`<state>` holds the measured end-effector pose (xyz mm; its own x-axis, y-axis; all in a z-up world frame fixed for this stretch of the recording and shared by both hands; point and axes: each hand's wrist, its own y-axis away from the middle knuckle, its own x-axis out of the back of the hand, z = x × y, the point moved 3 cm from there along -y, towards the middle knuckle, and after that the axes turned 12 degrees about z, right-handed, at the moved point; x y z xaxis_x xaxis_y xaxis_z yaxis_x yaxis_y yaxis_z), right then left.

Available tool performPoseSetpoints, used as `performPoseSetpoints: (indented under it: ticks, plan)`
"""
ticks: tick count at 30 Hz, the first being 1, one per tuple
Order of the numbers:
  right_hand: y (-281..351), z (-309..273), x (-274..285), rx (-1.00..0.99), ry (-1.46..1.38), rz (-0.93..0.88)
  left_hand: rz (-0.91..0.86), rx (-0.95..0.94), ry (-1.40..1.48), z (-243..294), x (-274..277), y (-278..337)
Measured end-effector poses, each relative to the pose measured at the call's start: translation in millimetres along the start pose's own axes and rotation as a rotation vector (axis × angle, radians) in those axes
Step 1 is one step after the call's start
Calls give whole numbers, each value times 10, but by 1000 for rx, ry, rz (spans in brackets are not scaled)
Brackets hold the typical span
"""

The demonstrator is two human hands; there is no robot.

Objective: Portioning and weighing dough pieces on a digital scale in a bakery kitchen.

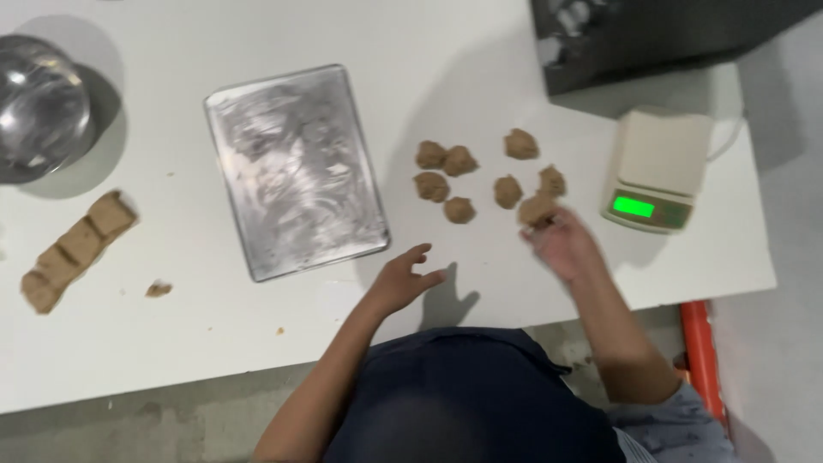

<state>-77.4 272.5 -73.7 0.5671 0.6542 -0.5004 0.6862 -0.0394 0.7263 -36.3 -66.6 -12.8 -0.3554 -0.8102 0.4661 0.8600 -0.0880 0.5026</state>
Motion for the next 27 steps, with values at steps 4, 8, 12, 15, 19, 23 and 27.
performPoseSetpoints:
  ticks: [4,8,12,15,19,23,27]
  plan:
    - [85,-1274,341,401,186,334,-20,27,82,179,-143,102]
    - [4,-1942,519,931,737,351,20,97,146,187,-333,178]
    - [-636,-2240,1044,1218,1480,328,20,123,132,198,-416,248]
    - [-286,-2357,765,993,1305,567,72,138,158,198,-362,321]
    - [-332,-2710,1107,1296,1215,653,119,182,132,72,-257,417]
    - [-356,-2910,1468,1338,1024,683,186,218,188,-44,-103,510]
    - [-184,-2917,1589,1252,925,698,240,252,240,-190,-1,560]
